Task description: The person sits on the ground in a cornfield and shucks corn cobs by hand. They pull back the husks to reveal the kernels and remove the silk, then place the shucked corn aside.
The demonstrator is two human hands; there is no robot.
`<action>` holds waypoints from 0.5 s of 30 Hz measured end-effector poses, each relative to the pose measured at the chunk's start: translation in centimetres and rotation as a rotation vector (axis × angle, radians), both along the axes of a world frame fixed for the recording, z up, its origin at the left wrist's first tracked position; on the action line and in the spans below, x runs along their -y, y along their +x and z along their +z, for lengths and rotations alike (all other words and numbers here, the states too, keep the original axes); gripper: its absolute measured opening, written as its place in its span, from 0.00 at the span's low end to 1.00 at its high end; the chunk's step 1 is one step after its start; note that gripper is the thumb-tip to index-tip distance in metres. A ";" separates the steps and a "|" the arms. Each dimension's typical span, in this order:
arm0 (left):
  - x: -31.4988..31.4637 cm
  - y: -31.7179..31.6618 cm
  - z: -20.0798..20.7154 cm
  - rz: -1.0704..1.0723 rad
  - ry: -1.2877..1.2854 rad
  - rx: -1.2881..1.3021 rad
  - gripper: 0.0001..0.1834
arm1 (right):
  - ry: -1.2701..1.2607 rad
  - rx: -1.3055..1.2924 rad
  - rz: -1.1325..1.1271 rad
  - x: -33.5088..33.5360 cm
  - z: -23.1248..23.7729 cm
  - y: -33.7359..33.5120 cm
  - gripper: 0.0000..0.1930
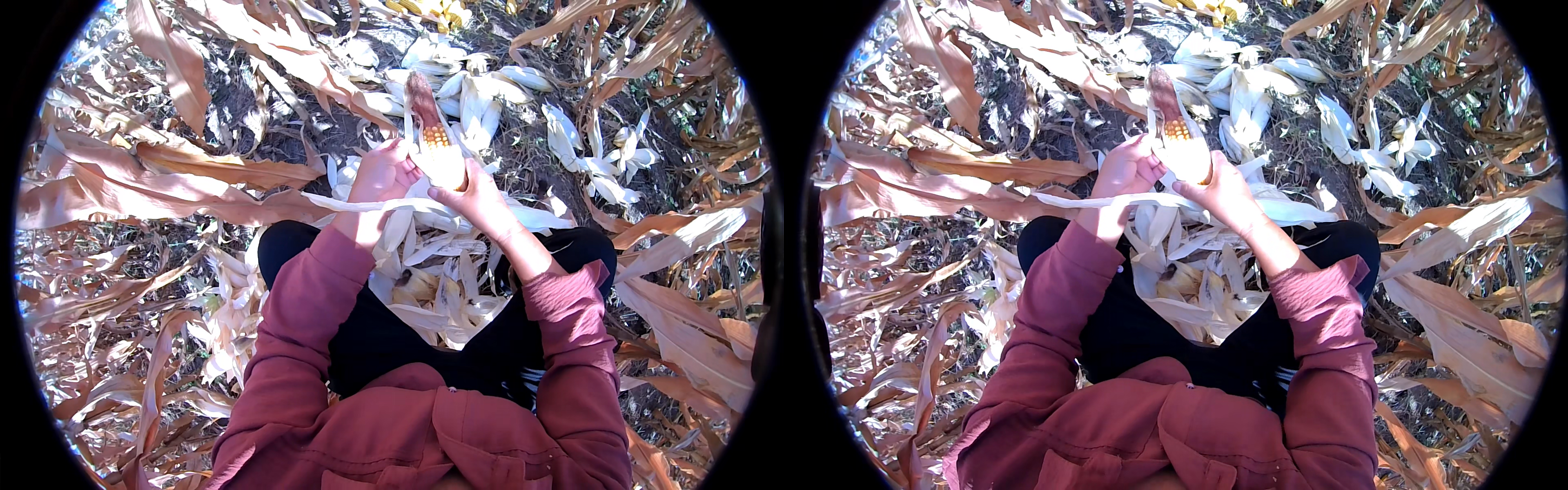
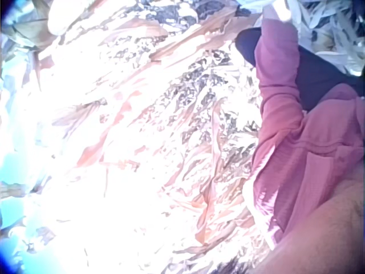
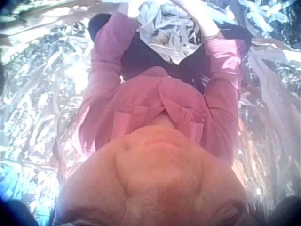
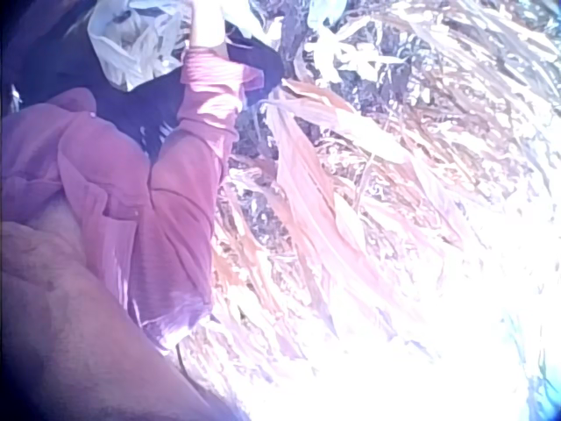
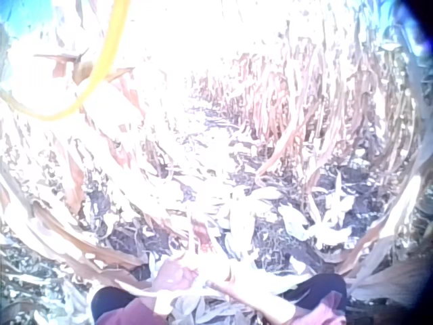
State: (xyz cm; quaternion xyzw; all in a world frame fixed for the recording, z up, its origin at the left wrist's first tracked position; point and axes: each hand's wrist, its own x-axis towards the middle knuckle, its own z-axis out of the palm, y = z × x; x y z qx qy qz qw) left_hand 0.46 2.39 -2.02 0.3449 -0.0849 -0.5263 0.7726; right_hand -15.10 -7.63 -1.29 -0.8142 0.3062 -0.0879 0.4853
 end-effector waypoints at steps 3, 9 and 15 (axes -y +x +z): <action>0.2 -0.5 0.7 -0.019 -0.080 -0.111 0.03 | 0.235 0.139 0.005 0.0 -0.2 -0.1 0.27; -0.1 0.2 1.5 -0.130 -0.253 -0.233 0.07 | 0.722 0.476 0.135 0.0 -0.9 -0.1 0.20; -0.5 -1.6 3.0 -0.231 -0.177 -0.115 0.03 | 0.884 0.569 -0.118 -0.9 0.7 -0.7 0.15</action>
